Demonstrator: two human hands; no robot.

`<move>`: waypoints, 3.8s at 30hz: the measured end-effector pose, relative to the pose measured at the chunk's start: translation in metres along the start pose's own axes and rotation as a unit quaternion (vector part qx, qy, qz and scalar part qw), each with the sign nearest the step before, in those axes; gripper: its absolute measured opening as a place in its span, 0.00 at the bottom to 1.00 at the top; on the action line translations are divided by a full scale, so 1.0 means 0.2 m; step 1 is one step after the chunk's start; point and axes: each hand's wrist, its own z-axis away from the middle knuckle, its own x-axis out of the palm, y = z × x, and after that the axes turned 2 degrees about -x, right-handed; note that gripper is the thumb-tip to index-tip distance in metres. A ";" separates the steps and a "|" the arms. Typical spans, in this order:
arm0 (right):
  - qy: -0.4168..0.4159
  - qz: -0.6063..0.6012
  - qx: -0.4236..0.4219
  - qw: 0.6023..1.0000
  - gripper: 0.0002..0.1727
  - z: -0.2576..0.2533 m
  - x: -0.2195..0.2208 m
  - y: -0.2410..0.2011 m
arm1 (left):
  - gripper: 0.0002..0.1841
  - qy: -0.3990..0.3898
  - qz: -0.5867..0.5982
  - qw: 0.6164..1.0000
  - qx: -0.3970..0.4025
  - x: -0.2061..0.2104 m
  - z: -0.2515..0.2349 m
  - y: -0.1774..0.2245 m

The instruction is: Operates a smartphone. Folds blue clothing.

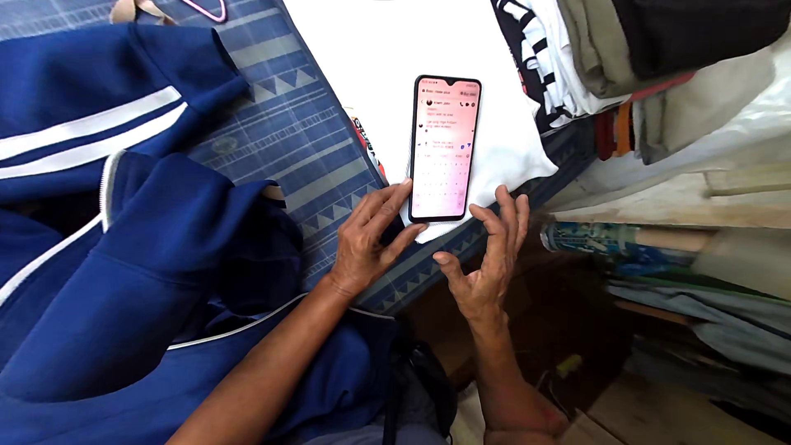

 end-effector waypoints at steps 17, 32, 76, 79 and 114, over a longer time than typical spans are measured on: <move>-0.011 -0.001 -0.011 1.000 0.40 -0.02 0.02 -0.02 | 0.28 0.001 -0.010 1.000 -0.004 0.00 0.00 0.01; -0.024 0.010 -0.007 1.000 0.41 -0.01 0.02 -0.02 | 0.28 -0.002 -0.003 1.000 -0.004 0.00 0.00 0.01; -0.149 -0.210 -0.186 0.948 0.47 -0.11 0.14 -0.67 | 0.24 -0.134 -0.336 0.919 -0.157 -0.95 0.15 0.74; -0.229 -0.175 -0.122 0.950 0.47 -0.07 0.23 -0.68 | 0.29 0.033 -0.444 0.866 -0.229 -1.44 0.43 0.77; -0.491 0.049 -0.330 0.804 0.39 -0.46 1.19 -2.08 | 0.03 0.406 0.042 0.801 -0.439 -1.86 1.75 0.99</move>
